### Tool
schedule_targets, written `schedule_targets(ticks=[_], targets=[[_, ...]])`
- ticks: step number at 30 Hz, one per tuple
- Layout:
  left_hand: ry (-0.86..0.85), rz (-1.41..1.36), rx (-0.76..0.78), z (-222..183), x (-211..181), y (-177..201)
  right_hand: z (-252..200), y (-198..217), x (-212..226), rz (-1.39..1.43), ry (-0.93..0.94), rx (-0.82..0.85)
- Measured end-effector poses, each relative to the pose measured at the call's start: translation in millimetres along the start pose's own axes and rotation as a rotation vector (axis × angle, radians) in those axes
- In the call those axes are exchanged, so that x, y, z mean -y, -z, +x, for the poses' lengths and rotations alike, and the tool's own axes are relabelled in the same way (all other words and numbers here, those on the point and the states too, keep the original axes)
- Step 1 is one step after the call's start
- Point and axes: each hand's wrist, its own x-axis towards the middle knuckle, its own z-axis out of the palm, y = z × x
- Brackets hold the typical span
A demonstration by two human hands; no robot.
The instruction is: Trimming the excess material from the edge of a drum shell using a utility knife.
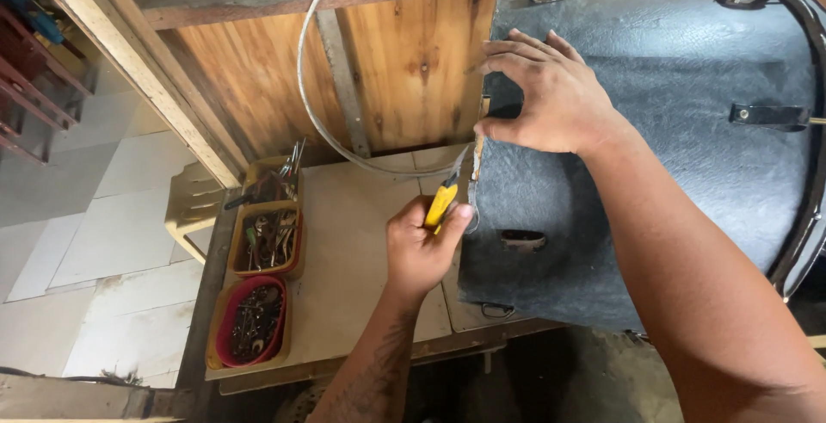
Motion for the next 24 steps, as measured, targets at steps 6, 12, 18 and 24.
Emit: schedule_targets(ticks=[6, 12, 18, 24], targets=[[-0.203, 0.152, -0.088, 10.9, -5.7, -16.5, -1.9, -0.5, -3.3, -0.002, 0.04, -0.006], [0.124, 0.097, 0.011, -0.3, 9.8, -9.3, -0.6, -1.3, -5.4, -0.008, 0.032, 0.013], [0.174, -0.014, 0.013, -16.1, 4.8, -11.3, -1.6, -0.6, -4.3, -0.014, 0.043, 0.01], [0.25, -0.042, 0.04, -28.3, 6.9, -10.1, -3.6, -3.2, -6.3, 0.006, 0.053, -0.031]])
